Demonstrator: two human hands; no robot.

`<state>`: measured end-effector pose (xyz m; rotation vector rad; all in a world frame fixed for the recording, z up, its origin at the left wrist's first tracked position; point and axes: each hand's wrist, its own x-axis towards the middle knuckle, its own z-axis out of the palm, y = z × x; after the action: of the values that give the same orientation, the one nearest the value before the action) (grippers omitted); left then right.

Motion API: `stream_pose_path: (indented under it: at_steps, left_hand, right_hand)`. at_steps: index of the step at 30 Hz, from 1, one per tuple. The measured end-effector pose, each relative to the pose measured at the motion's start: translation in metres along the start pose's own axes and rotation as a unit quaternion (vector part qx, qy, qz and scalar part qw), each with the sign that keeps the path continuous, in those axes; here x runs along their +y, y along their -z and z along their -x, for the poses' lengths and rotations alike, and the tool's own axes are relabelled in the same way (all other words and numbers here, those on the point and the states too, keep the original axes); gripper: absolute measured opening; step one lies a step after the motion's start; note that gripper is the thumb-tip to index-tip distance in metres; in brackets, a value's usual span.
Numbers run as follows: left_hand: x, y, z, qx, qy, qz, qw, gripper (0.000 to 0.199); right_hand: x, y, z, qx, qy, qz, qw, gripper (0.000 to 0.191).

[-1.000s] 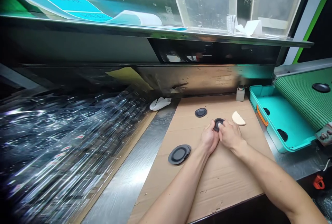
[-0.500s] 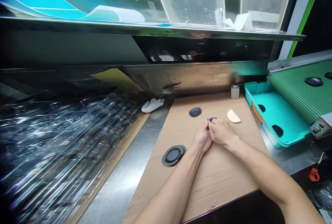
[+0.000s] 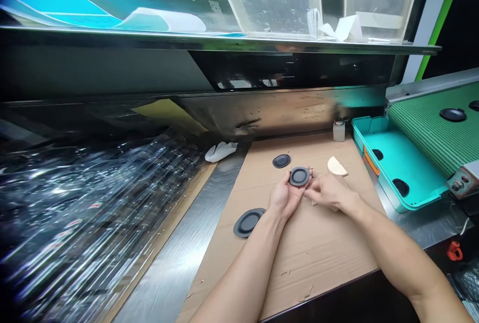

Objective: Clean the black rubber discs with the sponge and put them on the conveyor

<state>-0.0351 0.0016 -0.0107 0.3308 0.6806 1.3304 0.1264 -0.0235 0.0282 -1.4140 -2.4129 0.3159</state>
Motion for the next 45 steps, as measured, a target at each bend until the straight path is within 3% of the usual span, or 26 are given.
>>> stream_pose_path:
  at_steps: [4, 6, 9, 14, 18, 20, 22, 24, 29, 35, 38, 43, 45]
  left_hand:
    - [0.007, -0.005, 0.003, -0.004, 0.040, 0.035, 0.999, 0.042]
    - [0.008, -0.007, 0.004, -0.016, 0.060, 0.044, 0.997, 0.041]
    - [0.007, -0.007, 0.005, -0.024, 0.067, 0.042, 0.997, 0.038]
    - [0.006, -0.006, 0.004, -0.021, 0.053, 0.046, 0.997, 0.036]
    - [0.002, -0.009, 0.004, -0.021, 0.029, 0.048, 0.998, 0.036]
    - [0.000, -0.011, 0.005, -0.032, 0.029, 0.046, 0.998, 0.036]
    - [-0.002, -0.012, 0.007, -0.051, 0.040, 0.040, 0.997, 0.037]
    - [-0.001, -0.011, 0.009, -0.059, 0.048, 0.033, 0.997, 0.035]
    - [0.004, -0.010, 0.014, -0.053, 0.068, 0.024, 0.996, 0.035]
    - [0.013, -0.011, 0.018, -0.076, 0.075, 0.048, 0.993, 0.034]
    - [0.017, -0.013, 0.019, -0.071, 0.092, 0.060, 0.991, 0.033]
    - [0.022, -0.012, 0.017, -0.044, 0.100, 0.084, 0.991, 0.059]
    - [0.024, -0.010, 0.016, -0.035, 0.097, 0.085, 0.991, 0.065]
  right_hand:
    - [0.027, 0.014, -0.004, 0.109, -0.168, 0.089, 0.976, 0.041]
    - [0.036, 0.012, -0.007, 0.093, -0.201, 0.121, 0.968, 0.041]
    - [0.038, 0.003, -0.010, 0.047, -0.190, 0.102, 0.975, 0.042]
    - [0.033, -0.001, -0.014, 0.094, -0.190, 0.011, 0.977, 0.046]
    - [0.013, -0.004, -0.013, 0.149, -0.125, -0.100, 0.976, 0.035]
    - [-0.003, -0.010, -0.014, 0.131, -0.083, -0.131, 0.979, 0.032]
    - [-0.014, -0.015, -0.017, 0.105, -0.067, -0.113, 0.986, 0.028]
    - [-0.014, -0.016, -0.022, 0.117, -0.096, -0.065, 0.986, 0.025]
    - [0.020, -0.011, -0.026, 0.184, -0.191, -0.034, 0.964, 0.028]
    - [0.043, -0.013, -0.015, 0.116, -0.244, 0.017, 0.963, 0.034]
    - [0.043, -0.013, -0.013, 0.119, -0.224, 0.057, 0.966, 0.033]
    - [0.031, -0.002, -0.009, 0.175, -0.147, 0.068, 0.971, 0.025]
    - [0.021, 0.002, -0.005, 0.125, -0.082, 0.019, 0.989, 0.026]
